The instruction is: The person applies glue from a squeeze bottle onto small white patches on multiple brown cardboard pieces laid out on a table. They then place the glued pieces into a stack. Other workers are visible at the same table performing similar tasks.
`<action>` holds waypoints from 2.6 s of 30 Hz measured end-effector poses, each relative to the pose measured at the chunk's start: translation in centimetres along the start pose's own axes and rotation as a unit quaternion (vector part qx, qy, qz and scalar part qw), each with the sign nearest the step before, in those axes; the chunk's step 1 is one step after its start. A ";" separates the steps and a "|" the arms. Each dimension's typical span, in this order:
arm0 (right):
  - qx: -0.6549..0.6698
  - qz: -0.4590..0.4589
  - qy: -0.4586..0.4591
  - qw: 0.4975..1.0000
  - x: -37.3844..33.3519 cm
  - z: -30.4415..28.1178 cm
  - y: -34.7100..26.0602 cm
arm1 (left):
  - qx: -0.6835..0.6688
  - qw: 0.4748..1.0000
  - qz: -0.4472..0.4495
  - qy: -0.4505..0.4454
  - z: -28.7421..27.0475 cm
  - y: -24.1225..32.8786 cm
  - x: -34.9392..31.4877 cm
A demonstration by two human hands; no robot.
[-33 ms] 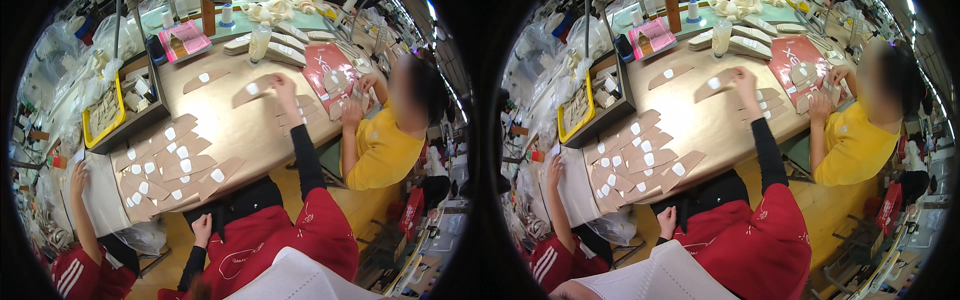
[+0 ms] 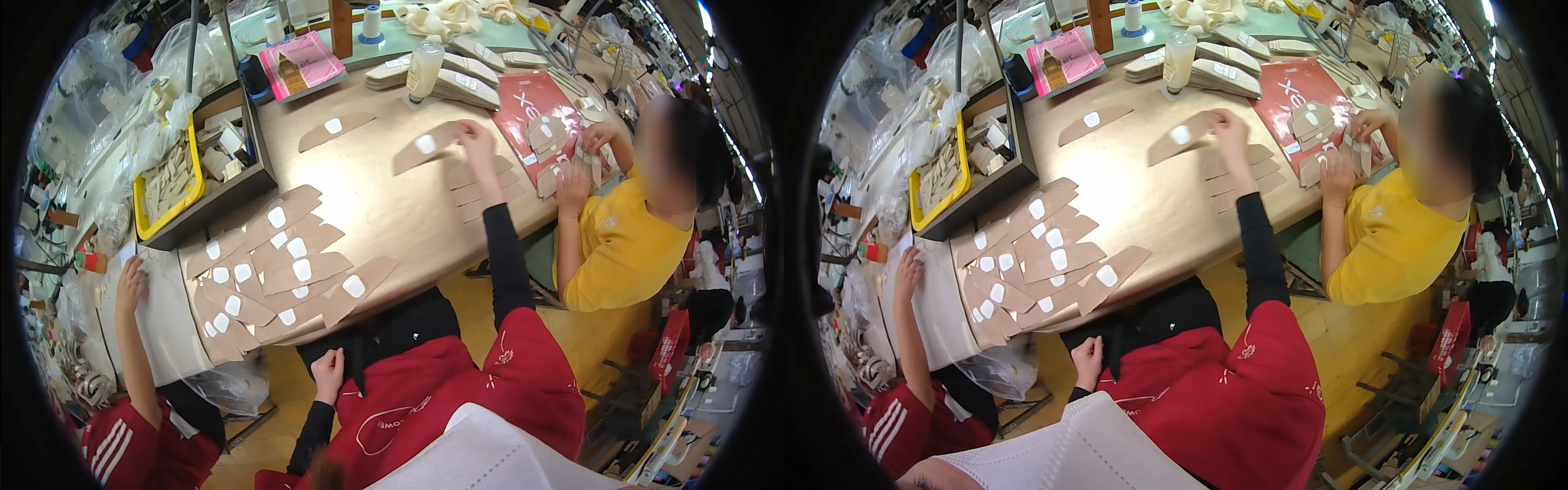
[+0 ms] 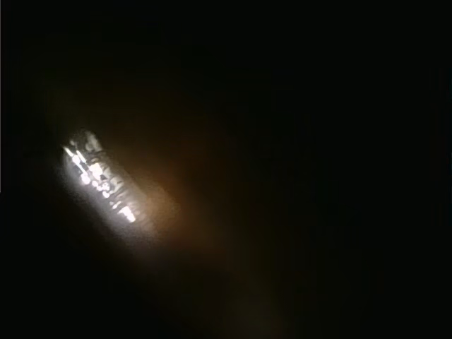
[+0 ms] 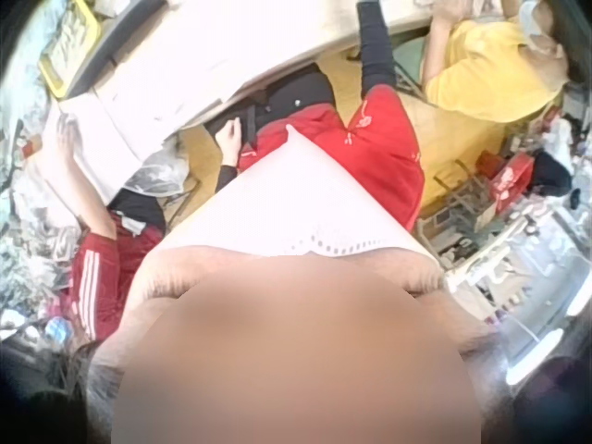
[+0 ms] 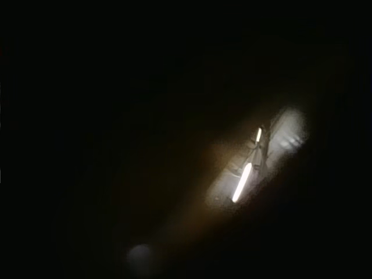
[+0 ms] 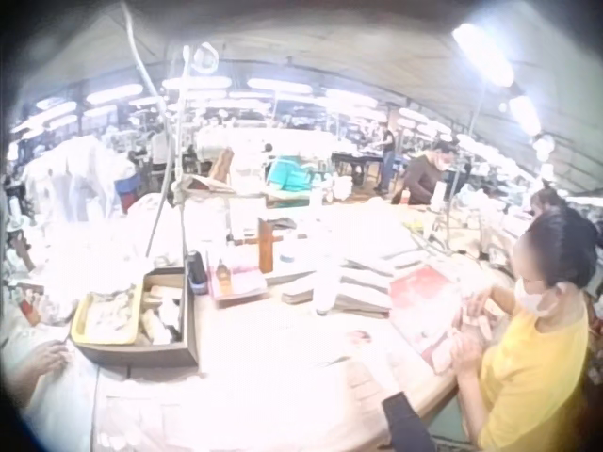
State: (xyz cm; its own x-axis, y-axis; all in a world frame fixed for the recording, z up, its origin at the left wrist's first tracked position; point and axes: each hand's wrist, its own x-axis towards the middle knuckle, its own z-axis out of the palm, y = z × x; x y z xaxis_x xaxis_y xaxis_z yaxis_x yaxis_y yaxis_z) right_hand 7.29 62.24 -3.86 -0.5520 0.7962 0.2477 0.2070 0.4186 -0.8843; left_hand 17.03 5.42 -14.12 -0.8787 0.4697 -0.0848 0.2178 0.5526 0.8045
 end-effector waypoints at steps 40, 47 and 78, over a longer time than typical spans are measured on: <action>0.101 0.037 0.001 0.994 3.0 0.8 0.5 | -0.013 1.000 -0.008 -0.016 0.4 -0.3 0.9; 0.012 0.042 0.022 0.999 6.3 -8.6 4.8 | -0.027 0.999 -0.016 -0.011 0.7 -0.4 0.9; -0.071 -0.187 -0.394 0.897 -20.6 4.3 -9.2 | -0.011 1.000 0.014 -0.003 0.2 0.6 1.1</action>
State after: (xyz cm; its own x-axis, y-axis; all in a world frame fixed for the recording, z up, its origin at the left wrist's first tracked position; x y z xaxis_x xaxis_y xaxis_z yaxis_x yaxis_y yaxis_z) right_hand 13.23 40.12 -2.53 -0.9924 0.0556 0.1097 -0.0417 0.6872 -0.7253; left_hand 16.30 6.40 -13.85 -0.8697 0.4892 -0.0660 0.2330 0.5246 0.8188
